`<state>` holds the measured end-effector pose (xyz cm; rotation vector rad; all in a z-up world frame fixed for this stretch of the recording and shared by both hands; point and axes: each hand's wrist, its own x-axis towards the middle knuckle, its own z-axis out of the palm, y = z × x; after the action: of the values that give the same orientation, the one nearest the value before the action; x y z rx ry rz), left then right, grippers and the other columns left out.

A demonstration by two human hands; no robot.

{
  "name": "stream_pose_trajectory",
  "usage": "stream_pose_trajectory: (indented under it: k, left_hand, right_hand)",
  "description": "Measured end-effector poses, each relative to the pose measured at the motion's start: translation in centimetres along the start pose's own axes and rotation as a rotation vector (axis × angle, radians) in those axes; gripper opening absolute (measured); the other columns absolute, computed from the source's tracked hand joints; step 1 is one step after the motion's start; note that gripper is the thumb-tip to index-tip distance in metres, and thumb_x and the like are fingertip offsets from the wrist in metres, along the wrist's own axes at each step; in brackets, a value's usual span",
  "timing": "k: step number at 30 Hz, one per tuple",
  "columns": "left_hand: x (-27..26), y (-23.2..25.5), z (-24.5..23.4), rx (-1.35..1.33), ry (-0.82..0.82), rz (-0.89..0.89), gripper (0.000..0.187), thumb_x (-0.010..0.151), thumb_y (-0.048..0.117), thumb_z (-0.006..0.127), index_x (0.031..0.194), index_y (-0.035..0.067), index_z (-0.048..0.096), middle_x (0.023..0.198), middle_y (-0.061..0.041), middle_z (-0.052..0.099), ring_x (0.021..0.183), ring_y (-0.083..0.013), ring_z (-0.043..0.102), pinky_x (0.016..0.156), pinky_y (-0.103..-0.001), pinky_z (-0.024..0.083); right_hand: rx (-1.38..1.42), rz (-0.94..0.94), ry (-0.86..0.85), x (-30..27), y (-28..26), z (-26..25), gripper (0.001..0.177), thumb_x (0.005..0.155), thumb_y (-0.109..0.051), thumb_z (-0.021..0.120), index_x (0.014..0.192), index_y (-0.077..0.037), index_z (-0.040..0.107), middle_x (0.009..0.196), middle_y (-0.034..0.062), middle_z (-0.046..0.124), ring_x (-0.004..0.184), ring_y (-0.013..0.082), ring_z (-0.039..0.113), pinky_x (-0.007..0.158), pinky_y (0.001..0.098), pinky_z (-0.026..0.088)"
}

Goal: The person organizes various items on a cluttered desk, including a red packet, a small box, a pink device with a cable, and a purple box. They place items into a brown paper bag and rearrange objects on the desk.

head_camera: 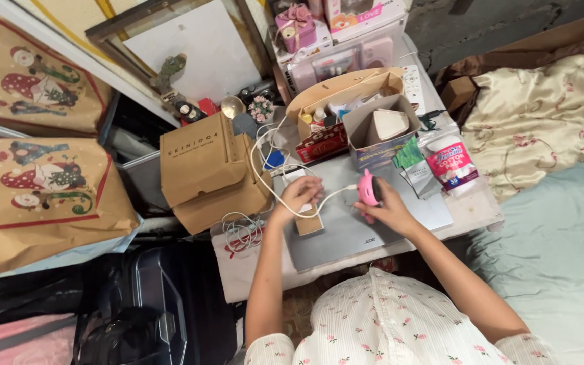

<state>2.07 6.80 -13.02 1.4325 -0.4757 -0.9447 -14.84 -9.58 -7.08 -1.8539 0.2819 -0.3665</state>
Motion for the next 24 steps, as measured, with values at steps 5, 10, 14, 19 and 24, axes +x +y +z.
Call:
stream_pose_trajectory:
  k: [5, 10, 14, 19, 24]
  left_hand:
    - [-3.4, 3.0, -3.0, -0.11, -0.04, -0.19, 0.028, 0.089, 0.014, 0.042, 0.112, 0.003, 0.053, 0.095, -0.012, 0.06, 0.078, -0.0124, 0.061, 0.07, -0.022, 0.053]
    - [-4.5, 2.9, -5.4, -0.098, 0.086, -0.223, 0.027, 0.087, 0.01, 0.037, 0.106, 0.0, 0.054, 0.089, -0.013, 0.063, 0.071, -0.0139, 0.065, 0.063, -0.023, 0.055]
    - [-4.6, 2.3, -7.6, 0.294, 0.161, -0.359, 0.025, 0.085, 0.007, 0.038, 0.093, 0.0, 0.061, 0.078, -0.019, 0.064, 0.066, -0.022, 0.065, 0.058, -0.029, 0.055]
    - [-5.2, 6.1, -5.7, 1.07, 0.229, -0.378, 0.025, 0.073, 0.033, 0.048, 0.065, 0.022, 0.069, 0.066, -0.002, 0.066, 0.076, -0.0226, 0.065, 0.072, -0.032, 0.052]
    - [-5.6, 16.8, 2.5, 0.861, 0.478, 0.113, 0.032, 0.078, 0.019, 0.055, 0.11, 0.015, 0.052, 0.096, -0.011, 0.061, 0.091, -0.028, 0.06, 0.076, -0.039, 0.049]
  right_hand:
    - [0.062, 0.223, -0.129, 2.6, -2.9, 2.4, 0.051, 0.072, -0.026, 0.071, 0.107, 0.001, 0.047, 0.087, 0.0253, 0.058, 0.082, 0.0388, 0.059, 0.072, 0.0471, 0.045]
    - [0.292, 0.45, -0.132, 5.1, -0.6, 4.3, 0.048, 0.078, -0.027, 0.067, 0.109, 0.001, 0.044, 0.093, 0.0245, 0.056, 0.078, 0.0298, 0.062, 0.065, 0.0372, 0.054]
    - [0.363, 0.485, -0.109, 6.5, 1.9, 5.1, 0.054, 0.083, -0.029, 0.06, 0.12, 0.0, 0.033, 0.089, 0.0235, 0.055, 0.071, 0.0281, 0.063, 0.064, 0.037, 0.054]
    - [0.3, 0.437, -0.119, 6.4, 3.6, 3.8, 0.068, 0.087, -0.029, 0.054, 0.134, 0.001, 0.017, 0.102, 0.0254, 0.055, 0.082, 0.0279, 0.061, 0.071, 0.0367, 0.052]
    - [-0.25, 0.201, -0.167, 5.2, 1.7, -1.8, 0.025, 0.08, -0.022, 0.055, 0.095, -0.003, 0.064, 0.083, 0.0215, 0.065, 0.084, 0.0389, 0.061, 0.074, 0.0464, 0.046]
